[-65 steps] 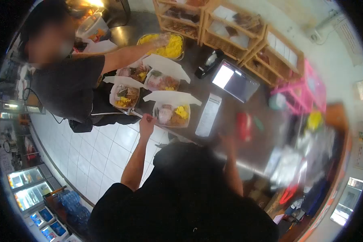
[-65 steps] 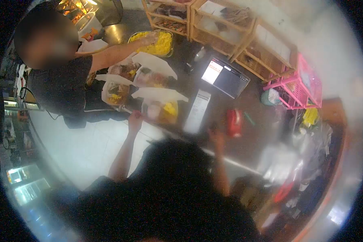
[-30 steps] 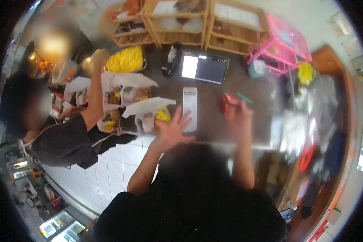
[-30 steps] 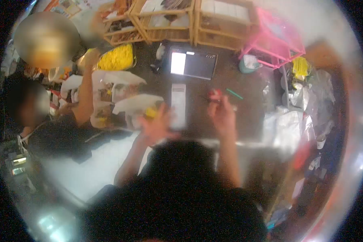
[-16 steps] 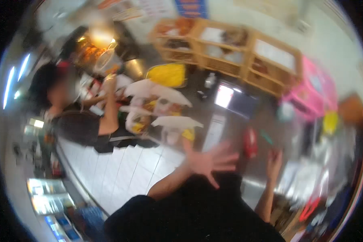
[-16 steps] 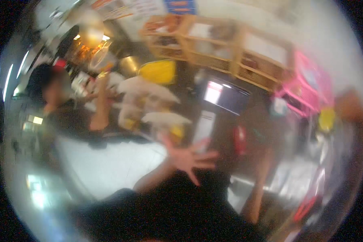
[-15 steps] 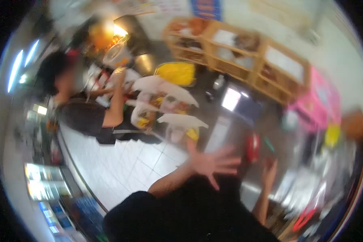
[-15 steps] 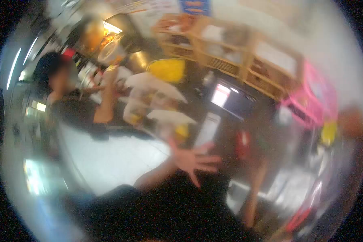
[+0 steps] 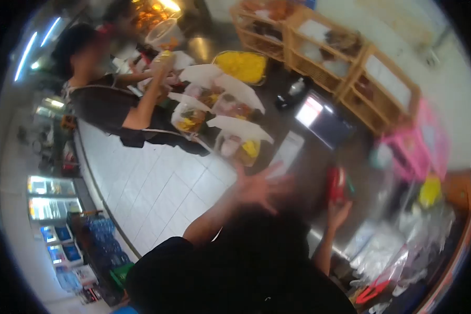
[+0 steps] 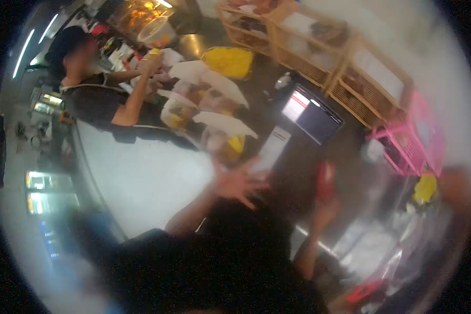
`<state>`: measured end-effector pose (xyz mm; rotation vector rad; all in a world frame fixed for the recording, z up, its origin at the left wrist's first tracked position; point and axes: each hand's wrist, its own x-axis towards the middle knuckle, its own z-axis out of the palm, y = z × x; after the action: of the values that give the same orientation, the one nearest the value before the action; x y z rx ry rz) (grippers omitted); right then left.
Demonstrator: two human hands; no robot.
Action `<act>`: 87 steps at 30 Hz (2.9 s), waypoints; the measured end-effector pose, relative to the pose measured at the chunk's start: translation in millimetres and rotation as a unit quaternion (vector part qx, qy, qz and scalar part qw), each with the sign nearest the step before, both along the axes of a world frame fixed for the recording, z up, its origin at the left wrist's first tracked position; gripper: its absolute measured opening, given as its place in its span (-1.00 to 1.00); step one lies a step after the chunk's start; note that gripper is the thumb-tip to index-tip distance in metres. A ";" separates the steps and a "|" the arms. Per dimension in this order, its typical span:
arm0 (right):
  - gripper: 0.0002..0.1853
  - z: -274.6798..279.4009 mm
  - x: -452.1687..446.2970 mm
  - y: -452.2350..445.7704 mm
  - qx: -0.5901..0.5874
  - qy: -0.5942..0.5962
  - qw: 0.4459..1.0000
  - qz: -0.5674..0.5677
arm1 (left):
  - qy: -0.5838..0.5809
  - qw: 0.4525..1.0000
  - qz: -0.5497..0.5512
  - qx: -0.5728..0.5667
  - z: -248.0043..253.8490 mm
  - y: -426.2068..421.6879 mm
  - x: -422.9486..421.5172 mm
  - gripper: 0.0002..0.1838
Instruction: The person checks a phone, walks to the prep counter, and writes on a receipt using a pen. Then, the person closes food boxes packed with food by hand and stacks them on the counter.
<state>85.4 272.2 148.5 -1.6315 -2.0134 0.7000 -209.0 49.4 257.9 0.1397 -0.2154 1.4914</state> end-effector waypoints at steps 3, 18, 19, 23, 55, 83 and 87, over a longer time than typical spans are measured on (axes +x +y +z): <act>-0.38 -14.3 37.0 17.7 0.041 0.004 0.999 0.007 | -0.018 0.998 -0.021 0.052 33.7 21.1 -7.7 0.39; -0.34 9.6 51.3 12.5 0.011 -0.013 0.997 -0.081 | 0.870 0.465 -0.152 -0.057 -97.4 50.6 35.7 0.12; -0.48 -0.6 51.7 14.5 0.061 -0.005 0.995 -0.083 | 0.898 0.412 -0.115 -0.101 -94.9 47.0 35.2 0.12; -0.33 23.2 31.4 14.3 -0.094 -0.037 0.987 -0.129 | 0.897 0.342 -0.187 -0.207 -145.1 31.9 20.6 0.17; -0.56 7.3 33.8 8.5 0.036 0.084 0.988 -0.122 | 0.849 0.336 -0.390 -0.121 -150.6 53.3 -8.0 0.30; -0.75 -28.8 45.6 7.8 0.149 0.087 0.973 -0.152 | 0.833 0.396 -0.374 -0.097 -199.3 44.8 -16.1 0.19; -0.72 -42.7 52.8 17.5 0.109 0.091 0.980 -0.140 | 0.826 0.399 -0.390 -0.082 -195.1 52.5 -12.3 0.22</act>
<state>138.2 289.7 105.8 -1.6132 -1.6277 0.4860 -221.3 101.9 62.8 1.1083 1.3510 -0.1332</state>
